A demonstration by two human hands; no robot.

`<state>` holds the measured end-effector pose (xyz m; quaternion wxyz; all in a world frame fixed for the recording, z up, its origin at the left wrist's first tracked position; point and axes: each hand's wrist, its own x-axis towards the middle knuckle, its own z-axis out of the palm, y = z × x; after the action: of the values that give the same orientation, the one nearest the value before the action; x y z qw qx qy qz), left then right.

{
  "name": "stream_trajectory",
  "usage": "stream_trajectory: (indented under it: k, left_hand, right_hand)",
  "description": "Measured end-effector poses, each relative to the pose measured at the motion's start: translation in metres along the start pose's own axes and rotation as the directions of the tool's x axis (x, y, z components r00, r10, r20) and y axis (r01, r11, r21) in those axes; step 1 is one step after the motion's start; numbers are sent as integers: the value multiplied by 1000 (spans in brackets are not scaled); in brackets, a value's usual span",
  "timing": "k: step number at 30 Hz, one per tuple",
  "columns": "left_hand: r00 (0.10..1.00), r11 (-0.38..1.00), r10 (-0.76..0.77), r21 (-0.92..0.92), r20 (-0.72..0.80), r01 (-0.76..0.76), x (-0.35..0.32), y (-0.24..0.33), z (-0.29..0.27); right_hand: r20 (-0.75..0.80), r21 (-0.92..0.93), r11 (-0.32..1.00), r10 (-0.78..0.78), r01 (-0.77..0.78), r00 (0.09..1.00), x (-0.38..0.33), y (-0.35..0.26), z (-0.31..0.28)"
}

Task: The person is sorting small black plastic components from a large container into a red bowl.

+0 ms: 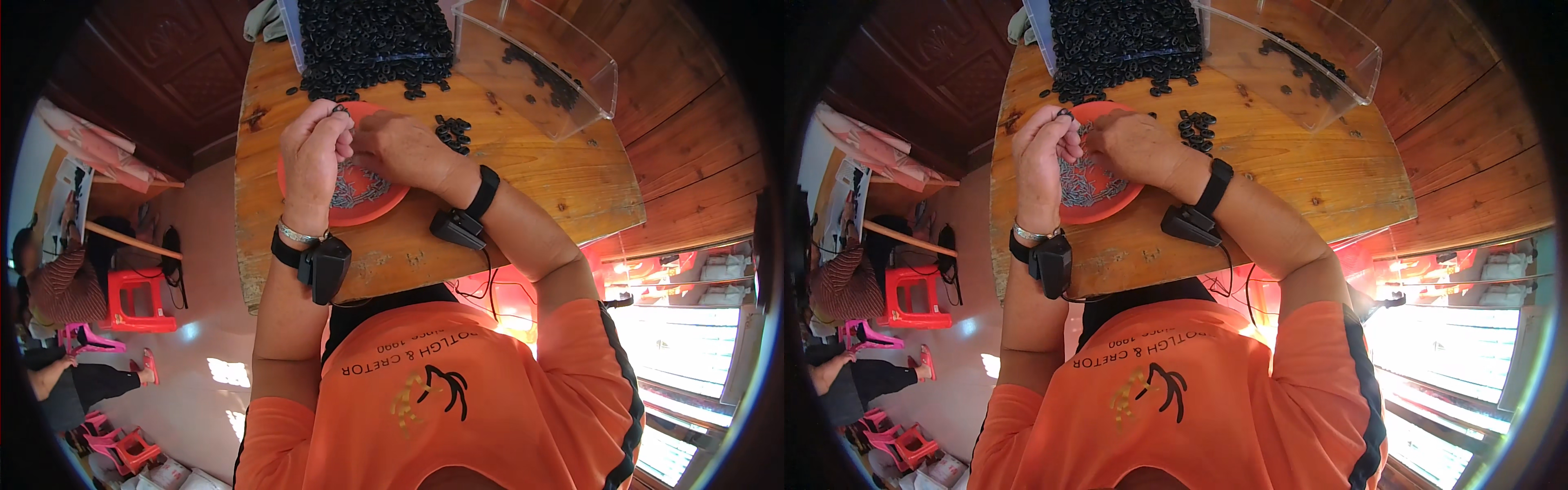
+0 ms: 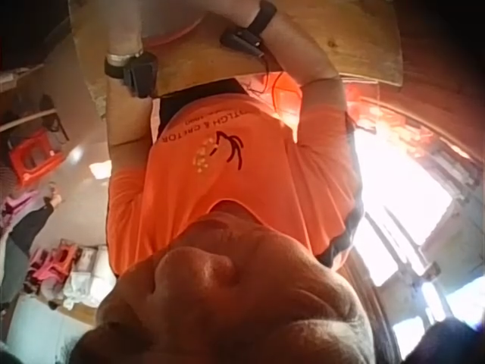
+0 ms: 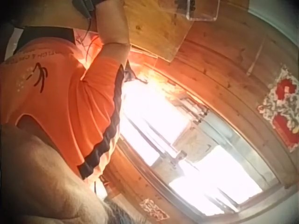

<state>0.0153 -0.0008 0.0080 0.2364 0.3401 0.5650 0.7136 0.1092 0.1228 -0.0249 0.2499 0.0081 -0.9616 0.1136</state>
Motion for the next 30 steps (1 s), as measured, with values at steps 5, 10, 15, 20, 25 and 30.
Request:
stream_trajectory:
  k: [5, 10, 15, 20, 25, 30]
  left_hand:
    - [1000, 1000, 17, 13, 16, -17, 0, -2, -3]
    - [1000, 999, 24, 38, 13, -25, 0, -2, 0]
    - [1000, 999, 14, 37, 9, -14, 1, -3, 0]
    - [1000, 999, -2, 43, 13, 2, 1, -2, 0]
    - [1000, 998, -8, 61, 18, 7, -1, -2, 1]
    - [1000, 1000, 9, 23, 3, -9, 0, -2, -2]
  right_hand:
    - [249, 158, 986, -88, 50, 965, 0, -12, 4]
    - [191, 58, 990, -135, 126, 972, 1, -16, 13]
    - [125, -63, 981, -174, 183, 977, 1, -18, 19]
    - [169, -220, 955, -161, 197, 972, 0, -17, 17]
    - [331, -237, 962, -53, 137, 942, 4, -25, 11]
    - [296, -301, 933, -105, 197, 950, 8, -30, 9]
